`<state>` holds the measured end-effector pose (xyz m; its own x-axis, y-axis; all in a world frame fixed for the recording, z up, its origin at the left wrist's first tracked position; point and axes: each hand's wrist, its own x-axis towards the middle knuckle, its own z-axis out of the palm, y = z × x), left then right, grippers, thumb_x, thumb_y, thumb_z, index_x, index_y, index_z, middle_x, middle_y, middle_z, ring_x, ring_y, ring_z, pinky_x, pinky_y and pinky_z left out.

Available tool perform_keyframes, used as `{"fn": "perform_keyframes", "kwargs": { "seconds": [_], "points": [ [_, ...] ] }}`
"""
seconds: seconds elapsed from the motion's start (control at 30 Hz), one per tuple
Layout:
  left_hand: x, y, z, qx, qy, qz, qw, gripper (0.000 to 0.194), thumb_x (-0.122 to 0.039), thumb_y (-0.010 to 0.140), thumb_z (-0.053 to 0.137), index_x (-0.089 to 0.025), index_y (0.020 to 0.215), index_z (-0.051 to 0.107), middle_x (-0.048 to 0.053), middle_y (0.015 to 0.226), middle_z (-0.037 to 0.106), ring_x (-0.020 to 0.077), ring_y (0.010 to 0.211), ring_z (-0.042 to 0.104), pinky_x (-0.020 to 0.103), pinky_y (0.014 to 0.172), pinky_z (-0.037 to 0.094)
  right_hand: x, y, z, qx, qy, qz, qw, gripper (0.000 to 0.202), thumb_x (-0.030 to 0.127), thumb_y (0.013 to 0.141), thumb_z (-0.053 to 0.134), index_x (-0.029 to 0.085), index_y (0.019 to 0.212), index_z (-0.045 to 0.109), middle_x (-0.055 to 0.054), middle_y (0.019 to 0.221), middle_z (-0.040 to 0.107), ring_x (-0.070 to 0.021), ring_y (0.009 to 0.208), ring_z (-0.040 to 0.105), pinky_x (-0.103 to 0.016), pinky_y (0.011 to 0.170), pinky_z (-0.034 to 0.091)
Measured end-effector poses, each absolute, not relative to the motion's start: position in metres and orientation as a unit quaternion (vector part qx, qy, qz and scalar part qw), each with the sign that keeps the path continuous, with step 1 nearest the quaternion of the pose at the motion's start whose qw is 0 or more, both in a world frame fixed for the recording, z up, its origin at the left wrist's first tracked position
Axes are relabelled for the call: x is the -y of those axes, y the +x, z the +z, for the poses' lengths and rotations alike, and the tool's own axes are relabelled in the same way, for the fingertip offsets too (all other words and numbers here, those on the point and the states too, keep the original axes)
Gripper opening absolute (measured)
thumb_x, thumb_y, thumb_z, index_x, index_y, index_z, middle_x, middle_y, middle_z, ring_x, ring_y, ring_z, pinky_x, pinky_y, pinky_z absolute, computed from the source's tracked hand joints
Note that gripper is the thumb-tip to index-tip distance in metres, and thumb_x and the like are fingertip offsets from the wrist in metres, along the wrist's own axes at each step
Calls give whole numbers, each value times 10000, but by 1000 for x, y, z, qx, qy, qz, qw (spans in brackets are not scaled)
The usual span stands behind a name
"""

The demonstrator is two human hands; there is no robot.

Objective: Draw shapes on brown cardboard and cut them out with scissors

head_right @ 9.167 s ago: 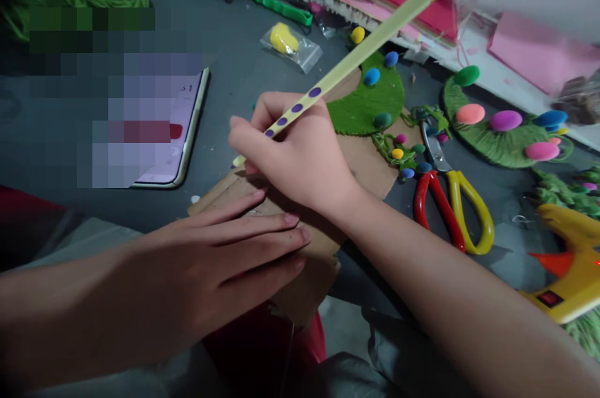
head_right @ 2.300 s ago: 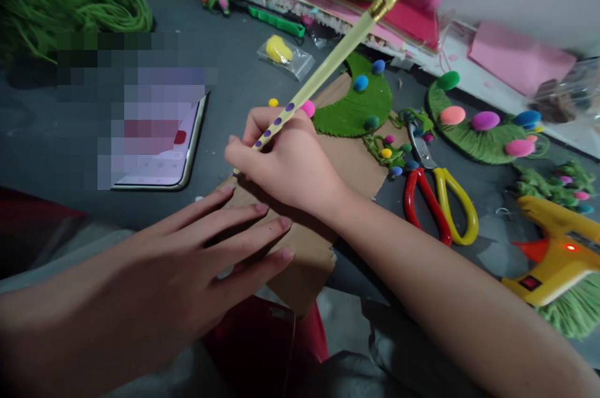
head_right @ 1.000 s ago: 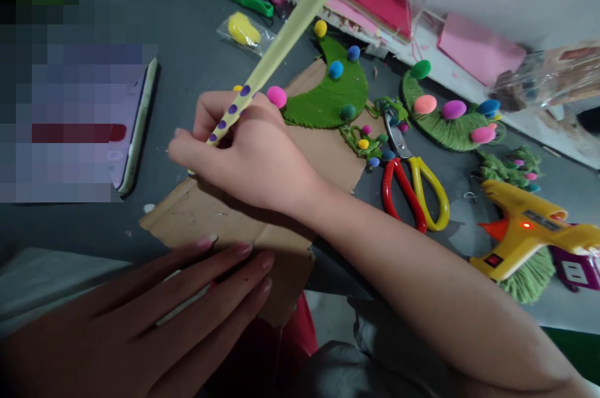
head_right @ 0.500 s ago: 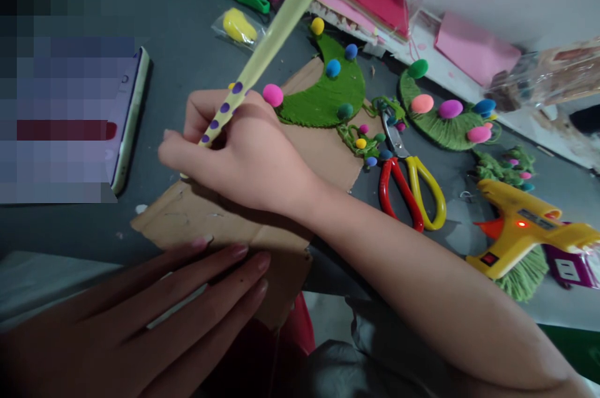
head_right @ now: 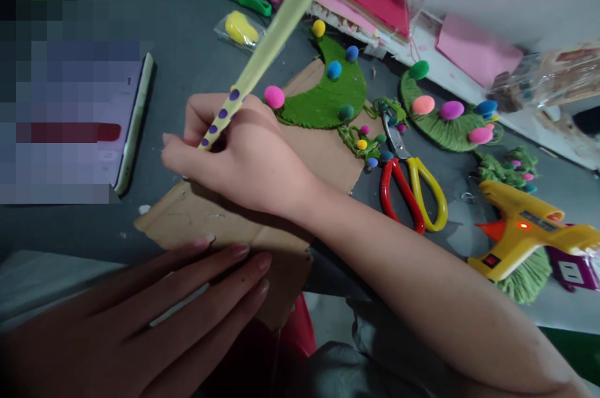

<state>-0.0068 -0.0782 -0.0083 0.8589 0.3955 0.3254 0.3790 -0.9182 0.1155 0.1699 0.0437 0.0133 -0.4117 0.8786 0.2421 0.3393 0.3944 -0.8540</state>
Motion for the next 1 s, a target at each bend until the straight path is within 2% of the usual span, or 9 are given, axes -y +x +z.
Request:
{"fn": "perform_keyframes", "kwargs": {
  "seconds": [0.1, 0.2, 0.37, 0.47, 0.6, 0.83, 1.0],
  "points": [
    [78, -7, -8, -195, 965, 172, 21, 378, -268, 1042, 452, -183, 1368, 624, 68, 1523, 555, 294, 1354, 516, 494, 1278, 165, -44, 170, 13, 750, -417, 382, 343, 325, 210, 894, 687, 196, 632, 495, 55, 547, 540, -78, 548, 497, -252, 539, 412],
    [78, -6, -7, -203, 964, 171, 29, 373, -268, 1040, 467, -191, 1370, 624, 55, 1525, 554, 289, 1358, 506, 487, 1282, 156, -44, 170, 12, 754, -405, 387, 343, 342, 257, 892, 690, 198, 627, 482, 57, 547, 534, -80, 541, 479, -252, 539, 416],
    [78, -4, -8, -203, 964, 169, 32, 360, -260, 1034, 485, -184, 1354, 633, 57, 1509, 571, 281, 1338, 516, 482, 1286, 145, -44, 169, 13, 748, -408, 382, 359, 324, 204, 876, 671, 204, 614, 482, 54, 533, 536, -87, 542, 483, -249, 534, 402],
    [77, -5, -8, -204, 963, 175, 33, 363, -255, 1038, 465, -181, 1352, 631, 57, 1520, 560, 283, 1345, 510, 480, 1287, 142, -44, 170, 13, 756, -408, 384, 338, 344, 275, 885, 701, 203, 626, 486, 48, 559, 550, -89, 555, 479, -245, 541, 403],
    [76, -5, -7, -198, 964, 172, 38, 361, -271, 1036, 482, -185, 1355, 628, 51, 1511, 568, 275, 1328, 524, 469, 1289, 133, -44, 171, 13, 753, -394, 389, 354, 366, 315, 912, 686, 204, 631, 478, 45, 556, 549, -87, 546, 479, -239, 535, 394],
    [76, -4, -9, -195, 963, 184, 29, 365, -260, 1043, 470, -173, 1360, 629, 69, 1502, 575, 282, 1334, 526, 483, 1273, 176, -45, 172, 12, 740, -391, 417, 354, 332, 260, 887, 692, 210, 637, 479, 46, 562, 528, -93, 551, 459, -246, 529, 391],
    [81, -1, -8, -237, 951, 194, 47, 339, -213, 1050, 444, -184, 1316, 652, 36, 1488, 591, 257, 1336, 522, 458, 1279, 182, -45, 172, 11, 744, -378, 413, 363, 327, 258, 869, 716, 207, 635, 493, 44, 563, 535, -92, 554, 453, -248, 532, 390]
  ]
}}
